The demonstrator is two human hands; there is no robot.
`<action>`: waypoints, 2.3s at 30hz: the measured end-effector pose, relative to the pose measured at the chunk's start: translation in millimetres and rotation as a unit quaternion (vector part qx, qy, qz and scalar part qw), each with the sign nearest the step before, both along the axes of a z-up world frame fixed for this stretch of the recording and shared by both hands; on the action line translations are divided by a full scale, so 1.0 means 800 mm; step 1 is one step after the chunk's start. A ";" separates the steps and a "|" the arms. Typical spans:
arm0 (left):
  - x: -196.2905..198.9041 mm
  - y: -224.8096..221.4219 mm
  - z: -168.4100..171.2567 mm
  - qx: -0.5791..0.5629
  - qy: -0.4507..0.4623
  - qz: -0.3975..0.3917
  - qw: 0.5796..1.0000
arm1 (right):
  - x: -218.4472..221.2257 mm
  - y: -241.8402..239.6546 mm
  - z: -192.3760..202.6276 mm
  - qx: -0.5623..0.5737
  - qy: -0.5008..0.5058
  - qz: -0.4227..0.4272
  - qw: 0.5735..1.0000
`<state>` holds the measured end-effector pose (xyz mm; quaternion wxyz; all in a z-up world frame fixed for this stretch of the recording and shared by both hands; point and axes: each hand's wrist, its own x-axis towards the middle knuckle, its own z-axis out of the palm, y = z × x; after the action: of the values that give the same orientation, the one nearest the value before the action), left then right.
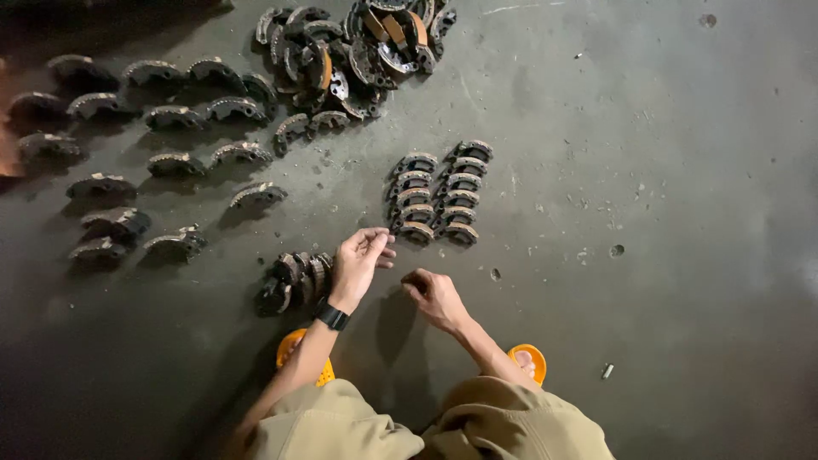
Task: Sorting and stacking used motorcycle brake shoes on the floor.
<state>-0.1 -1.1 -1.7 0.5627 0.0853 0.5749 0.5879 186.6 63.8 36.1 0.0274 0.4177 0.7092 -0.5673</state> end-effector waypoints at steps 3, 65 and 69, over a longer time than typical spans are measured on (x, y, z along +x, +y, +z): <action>0.001 -0.001 -0.003 -0.011 -0.015 0.008 1.000 | -0.001 0.004 0.000 0.000 0.023 -0.021 1.000; 0.037 -0.036 -0.021 -0.116 -0.098 -0.090 0.984 | 0.046 -0.006 -0.060 -0.210 0.101 -0.336 0.913; 0.041 -0.026 -0.001 -0.063 -0.104 -0.108 0.987 | 0.023 -0.005 -0.048 -0.196 0.151 -0.325 0.913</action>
<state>32.4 -21.8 -2.7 0.6841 0.0498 0.5368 0.4914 205.1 59.7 -2.3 -0.1851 0.5207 0.4045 -0.7287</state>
